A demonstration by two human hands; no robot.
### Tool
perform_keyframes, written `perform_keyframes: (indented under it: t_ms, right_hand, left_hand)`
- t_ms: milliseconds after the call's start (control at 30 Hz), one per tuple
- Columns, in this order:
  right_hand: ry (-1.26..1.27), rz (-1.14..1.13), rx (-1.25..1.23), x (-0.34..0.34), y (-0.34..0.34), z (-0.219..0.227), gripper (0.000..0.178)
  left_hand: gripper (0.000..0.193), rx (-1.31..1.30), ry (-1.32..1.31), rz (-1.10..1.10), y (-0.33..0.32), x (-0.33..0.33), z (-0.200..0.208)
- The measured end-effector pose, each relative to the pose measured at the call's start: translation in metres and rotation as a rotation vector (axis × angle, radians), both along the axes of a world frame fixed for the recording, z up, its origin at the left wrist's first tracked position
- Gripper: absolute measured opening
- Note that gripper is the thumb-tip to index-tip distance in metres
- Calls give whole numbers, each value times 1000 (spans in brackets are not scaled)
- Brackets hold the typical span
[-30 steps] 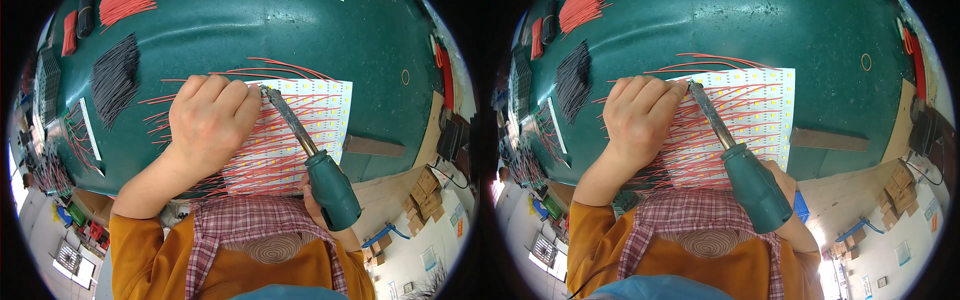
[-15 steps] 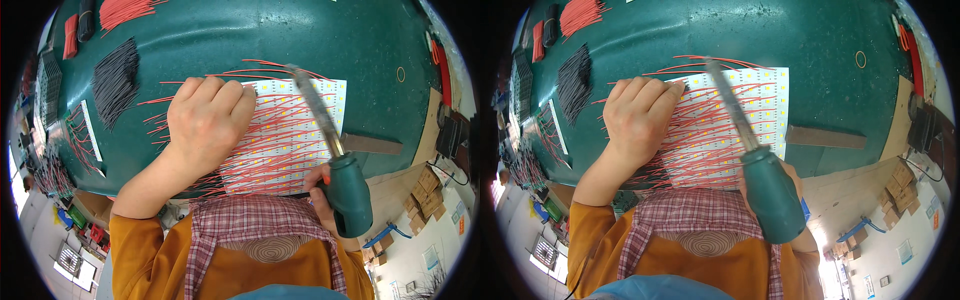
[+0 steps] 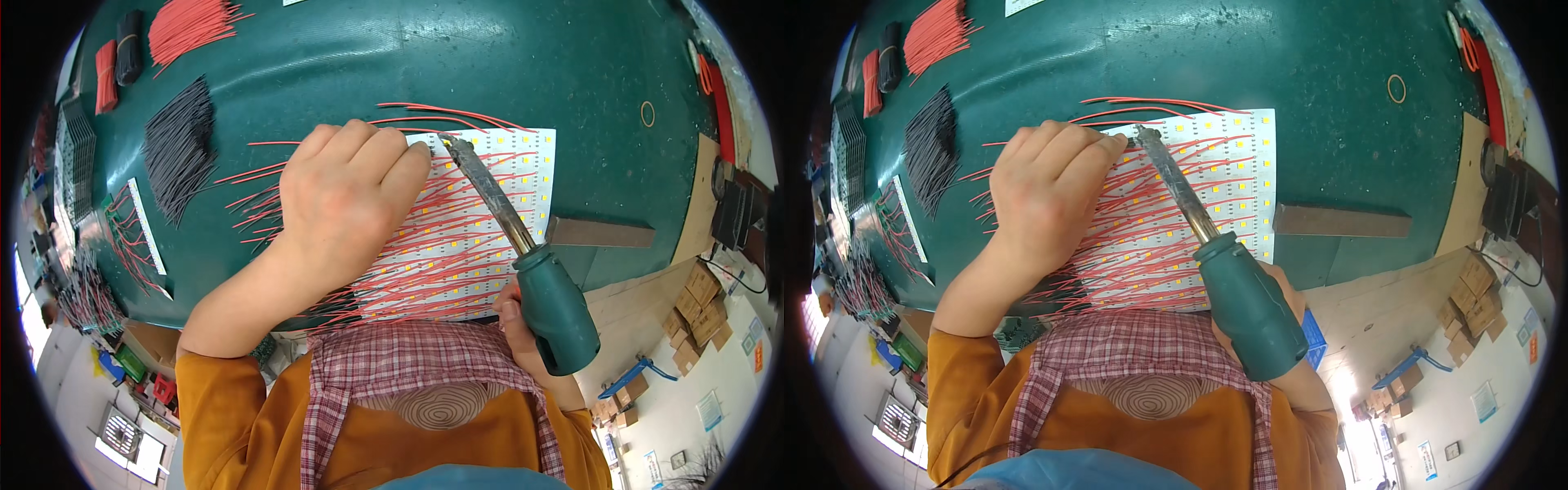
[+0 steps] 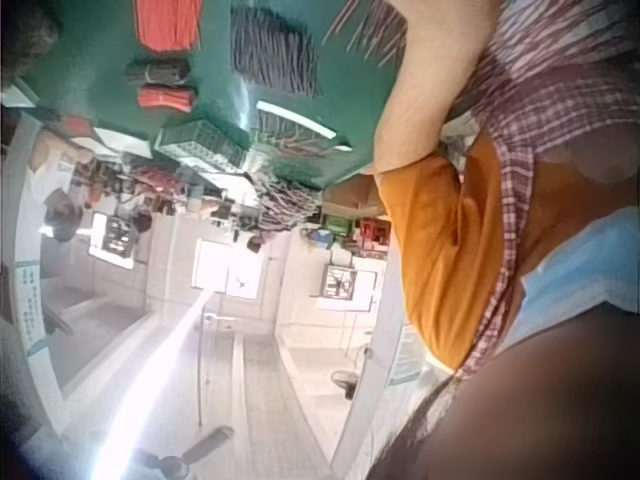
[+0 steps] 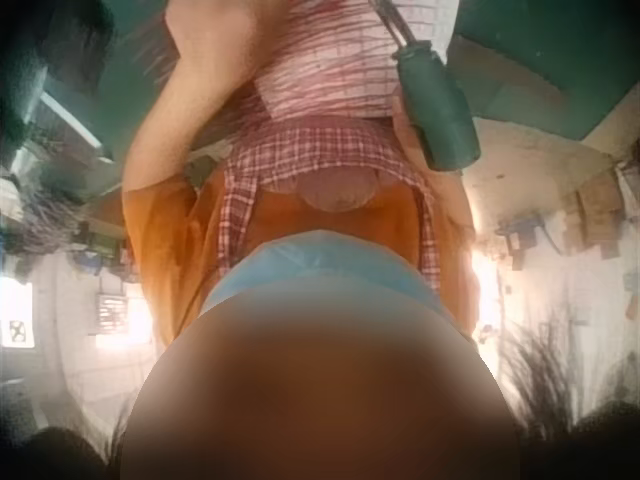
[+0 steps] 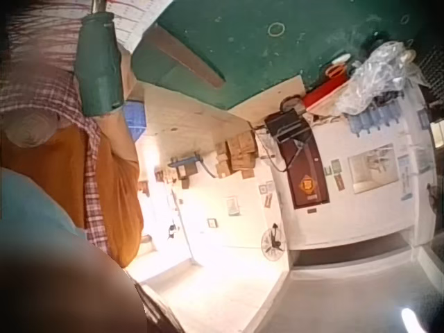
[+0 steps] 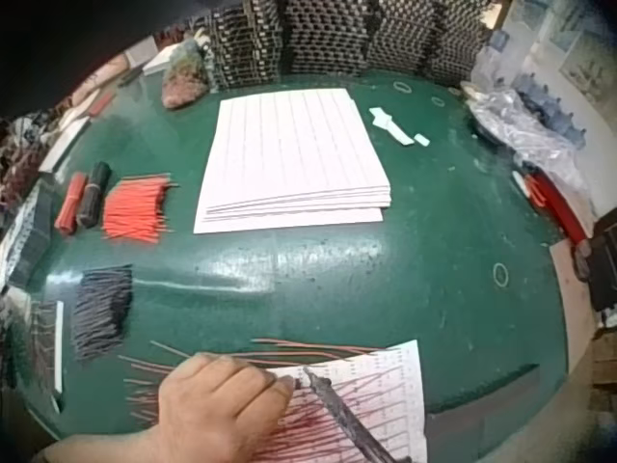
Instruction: Soldering individual red and black wires onto an LED panel circuit board.
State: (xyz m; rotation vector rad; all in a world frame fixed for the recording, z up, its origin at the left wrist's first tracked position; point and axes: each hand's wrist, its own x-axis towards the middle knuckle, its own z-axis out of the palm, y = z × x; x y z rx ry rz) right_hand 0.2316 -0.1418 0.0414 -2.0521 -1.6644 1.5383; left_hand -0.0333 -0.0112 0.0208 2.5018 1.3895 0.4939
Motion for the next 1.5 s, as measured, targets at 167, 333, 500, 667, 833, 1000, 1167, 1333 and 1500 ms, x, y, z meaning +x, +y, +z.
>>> perform_keyframes:
  t_ms: [167, 333, 500, 667, 833, 1000, 1167, 1333, 1500]
  right_hand:
    - [58, -31, 65, 2, -5, -4, 47]
    - [37, 27, 89, -1, -1, -2, 48]
    - [46, 67, 63, 7, -2, -1, 47]
    - [50, 107, 163, 3, 6, 5, 33]
    - [301, -228, 119, -5, 14, 12, 17]
    - [336, -303, 64, -5, 15, 15, 9]
    - [356, -302, 52, -4, 18, 15, 7]
    - [413, -372, -8, -5, 19, 15, 2]
    - [519, -498, -38, -7, 24, 16, 23]
  left_hand:
    - [24, 79, -1, 17, -1, 5, -9]
    - [26, 56, -9, 20, -1, 5, -9]
    - [26, 46, -40, 25, -1, 3, -9]
    - [23, 72, -77, 19, -1, 2, -12]
    - [23, 52, -83, 17, -3, 0, -11]
    - [24, 173, -132, -7, -1, -4, -24]
    - [25, 143, -120, -11, -3, -4, -21]
    - [25, 144, -131, -13, -3, -4, -21]
    - [25, 124, -123, -3, -3, -4, -20]
